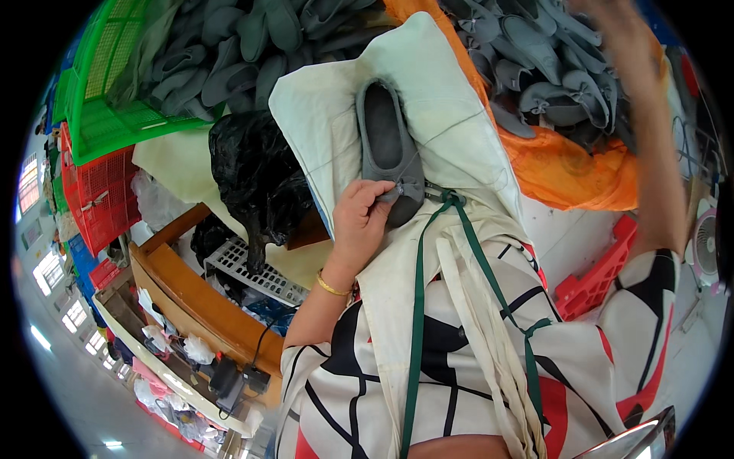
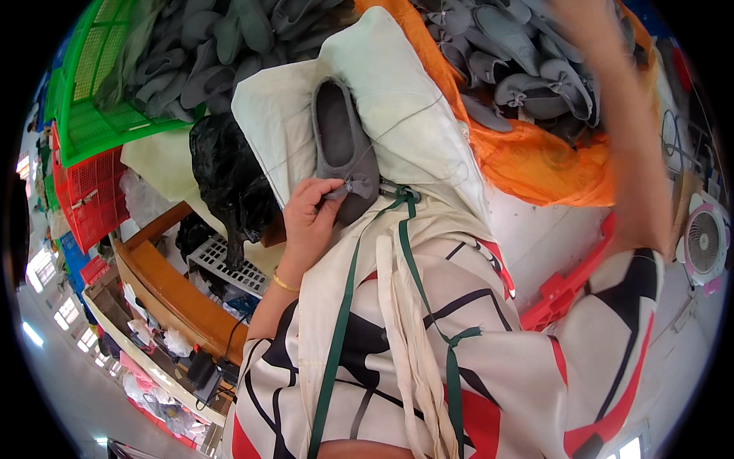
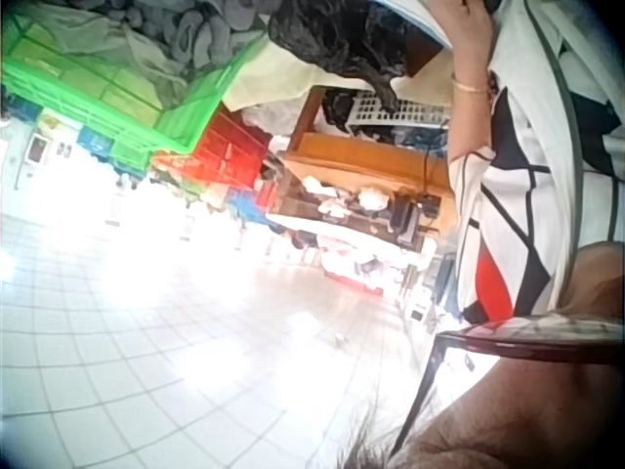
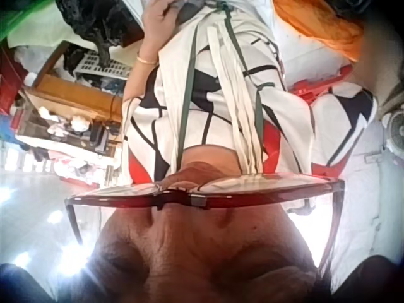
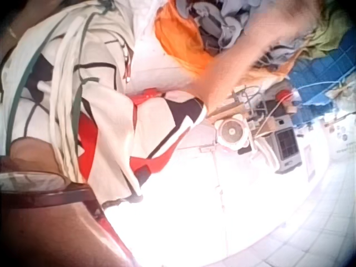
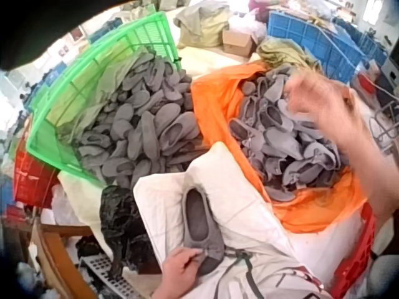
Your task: The person is sewing the upper fabric of grey slippers using a needle and thread. They work on one slipper at a time, pulling the thread through the material to secure the edges. The person handles the slippers and the sewing tools directly with their hands.
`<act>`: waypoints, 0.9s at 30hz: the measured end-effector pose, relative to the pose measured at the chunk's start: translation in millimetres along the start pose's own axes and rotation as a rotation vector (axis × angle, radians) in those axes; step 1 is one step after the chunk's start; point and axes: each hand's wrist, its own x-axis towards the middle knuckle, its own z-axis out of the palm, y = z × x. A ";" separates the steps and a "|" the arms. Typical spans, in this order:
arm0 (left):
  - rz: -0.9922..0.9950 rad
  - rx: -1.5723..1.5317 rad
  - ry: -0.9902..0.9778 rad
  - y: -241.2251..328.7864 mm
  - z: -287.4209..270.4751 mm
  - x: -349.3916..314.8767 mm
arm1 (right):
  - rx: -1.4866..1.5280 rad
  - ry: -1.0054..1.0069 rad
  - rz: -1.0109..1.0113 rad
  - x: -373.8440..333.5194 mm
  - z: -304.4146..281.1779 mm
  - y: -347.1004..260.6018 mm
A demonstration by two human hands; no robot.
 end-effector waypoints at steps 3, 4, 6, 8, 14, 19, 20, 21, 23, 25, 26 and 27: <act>-0.019 -0.080 0.027 -4.2 -0.5 -2.2 | 0.050 -0.685 -0.089 -69.8 74.3 -4.7; -0.010 -0.106 0.022 -5.7 0.9 -0.6 | 0.147 -0.842 -0.048 -91.2 91.7 -17.7; -0.017 -0.117 0.032 -6.5 2.8 -1.2 | 0.022 -0.736 -0.422 -125.8 123.0 -31.4; -0.036 -0.106 0.033 -5.5 4.2 -2.3 | 0.005 -0.795 -0.490 -143.5 143.0 -31.2; 0.013 -0.096 0.077 -9.1 8.1 -3.1 | -0.074 -0.622 -0.715 -155.3 168.0 -29.2; -0.034 -0.065 0.078 -5.9 9.8 0.1 | -0.100 -0.522 -0.630 -151.2 176.7 -27.9; -0.038 -0.053 0.081 -5.6 10.0 1.4 | -0.114 -0.512 -0.609 -150.2 178.5 -28.4; -0.042 -0.051 0.073 -4.7 10.0 3.0 | -0.128 -0.501 -0.588 -149.4 180.0 -28.6; -0.050 -0.040 0.058 -2.6 9.2 6.3 | -0.100 -0.446 -0.545 -151.0 187.2 -24.2; -0.063 -0.022 0.044 -2.5 9.0 9.2 | -0.101 -0.378 -0.497 -147.8 192.0 -23.3; -0.069 -0.015 0.037 -3.1 8.9 10.7 | -0.116 -0.337 -0.470 -143.6 193.4 -25.1; -0.069 -0.009 0.026 -4.8 8.5 12.9 | -0.130 -0.297 -0.444 -140.4 195.8 -26.5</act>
